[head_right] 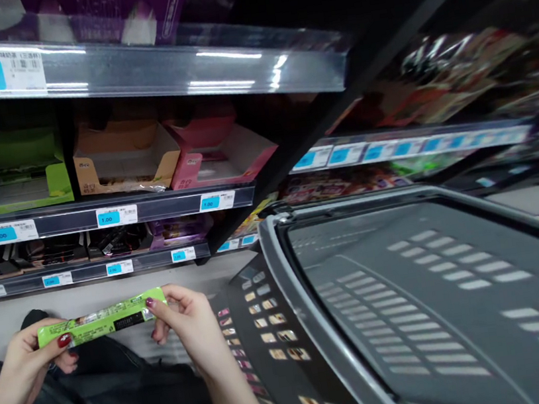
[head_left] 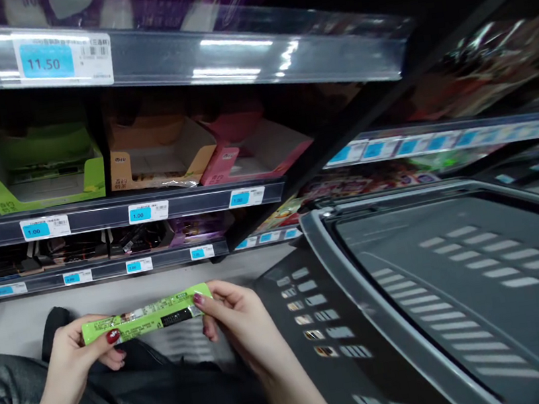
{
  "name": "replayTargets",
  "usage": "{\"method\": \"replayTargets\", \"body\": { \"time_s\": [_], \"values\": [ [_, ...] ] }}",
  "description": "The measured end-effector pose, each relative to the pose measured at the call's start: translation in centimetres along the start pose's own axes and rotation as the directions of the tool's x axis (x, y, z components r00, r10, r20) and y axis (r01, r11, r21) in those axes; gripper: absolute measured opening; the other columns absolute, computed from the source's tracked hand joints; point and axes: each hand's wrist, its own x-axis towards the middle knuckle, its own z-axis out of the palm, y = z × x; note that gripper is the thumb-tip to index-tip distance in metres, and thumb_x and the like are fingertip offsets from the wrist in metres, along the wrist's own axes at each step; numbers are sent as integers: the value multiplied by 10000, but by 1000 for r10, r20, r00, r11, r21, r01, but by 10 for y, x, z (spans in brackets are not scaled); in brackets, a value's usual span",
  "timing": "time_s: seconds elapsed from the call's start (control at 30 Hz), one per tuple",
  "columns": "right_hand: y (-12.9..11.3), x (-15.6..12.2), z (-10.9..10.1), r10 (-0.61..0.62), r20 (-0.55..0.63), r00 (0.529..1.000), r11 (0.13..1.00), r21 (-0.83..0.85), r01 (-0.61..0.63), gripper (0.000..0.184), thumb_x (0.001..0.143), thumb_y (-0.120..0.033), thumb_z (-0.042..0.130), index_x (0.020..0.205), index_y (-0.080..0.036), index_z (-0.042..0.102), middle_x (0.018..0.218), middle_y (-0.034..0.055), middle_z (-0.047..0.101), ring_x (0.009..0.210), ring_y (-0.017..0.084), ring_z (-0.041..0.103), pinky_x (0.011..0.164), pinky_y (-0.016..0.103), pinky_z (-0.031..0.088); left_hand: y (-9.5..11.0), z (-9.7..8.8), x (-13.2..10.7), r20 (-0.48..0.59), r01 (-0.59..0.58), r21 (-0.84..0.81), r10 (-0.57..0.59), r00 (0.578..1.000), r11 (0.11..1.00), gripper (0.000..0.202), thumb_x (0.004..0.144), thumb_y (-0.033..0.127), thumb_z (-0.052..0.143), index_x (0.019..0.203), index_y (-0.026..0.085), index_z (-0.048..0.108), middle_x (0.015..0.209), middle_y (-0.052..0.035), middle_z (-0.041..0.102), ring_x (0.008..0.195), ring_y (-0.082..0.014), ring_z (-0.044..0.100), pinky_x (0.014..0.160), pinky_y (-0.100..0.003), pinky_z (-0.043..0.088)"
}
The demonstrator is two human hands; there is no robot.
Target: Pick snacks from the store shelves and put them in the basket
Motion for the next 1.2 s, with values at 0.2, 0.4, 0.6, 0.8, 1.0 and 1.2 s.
{"method": "replayTargets", "body": {
  "time_s": [0.2, 0.4, 0.6, 0.8, 1.0, 1.2],
  "values": [
    [2, 1, -1, 4, 9, 1000, 1000, 25, -4, 265, 641, -358, 739, 653, -130, 603, 357, -22, 532, 311, 73, 443, 336, 155, 346, 0, -1, 0, 2, 0, 5, 0, 1000, 1000, 305, 567, 299, 767, 753, 85, 655, 444, -41, 650, 389, -158, 593, 402, -225, 503],
    [3, 2, 0, -5, 29, 1000, 999, 39, 3, 260, 642, -348, 743, 648, -129, 602, 369, -19, 543, 319, 70, 455, 342, 146, 362, 0, 0, 0, 1, -3, 5, 3, 1000, 1000, 287, 578, 289, 760, 748, 86, 648, 444, -42, 649, 387, -148, 588, 407, -211, 497],
    [3, 2, -2, -21, 8, 1000, 999, 49, 20, 239, 646, -335, 738, 644, -130, 616, 368, -26, 525, 323, 64, 440, 339, 142, 343, 2, -5, 2, 98, 34, 72, -41, 994, 997, 259, 612, 291, 739, 771, 111, 641, 471, -25, 654, 419, -153, 605, 441, -220, 500],
    [9, 1, 7, -14, -22, 1000, 999, -40, 13, 254, 627, -359, 720, 642, -128, 614, 416, -35, 515, 314, 58, 413, 326, 156, 320, -19, 4, -4, 529, 69, 413, -301, 794, 908, 154, 655, 238, 715, 716, 112, 652, 590, -26, 664, 566, -149, 643, 517, -192, 479],
    [23, 3, 26, 64, 78, 995, 986, -161, -51, 272, 641, -392, 662, 647, -132, 581, 387, -60, 446, 303, 57, 365, 317, 163, 266, -46, 25, -12, 497, 363, 200, -414, 763, 910, 331, 658, 342, 713, 848, 87, 620, 689, -67, 680, 546, -170, 660, 517, -260, 526],
    [32, 3, 31, 87, 236, 968, 985, -164, -49, 273, 651, -387, 666, 706, -139, 564, 533, -39, 493, 449, 74, 419, 424, 182, 329, -51, 26, -9, 411, 387, 38, -367, 834, 921, 387, 589, 366, 761, 824, 80, 649, 739, -95, 700, 588, -194, 671, 543, -284, 537]
  ]
}}
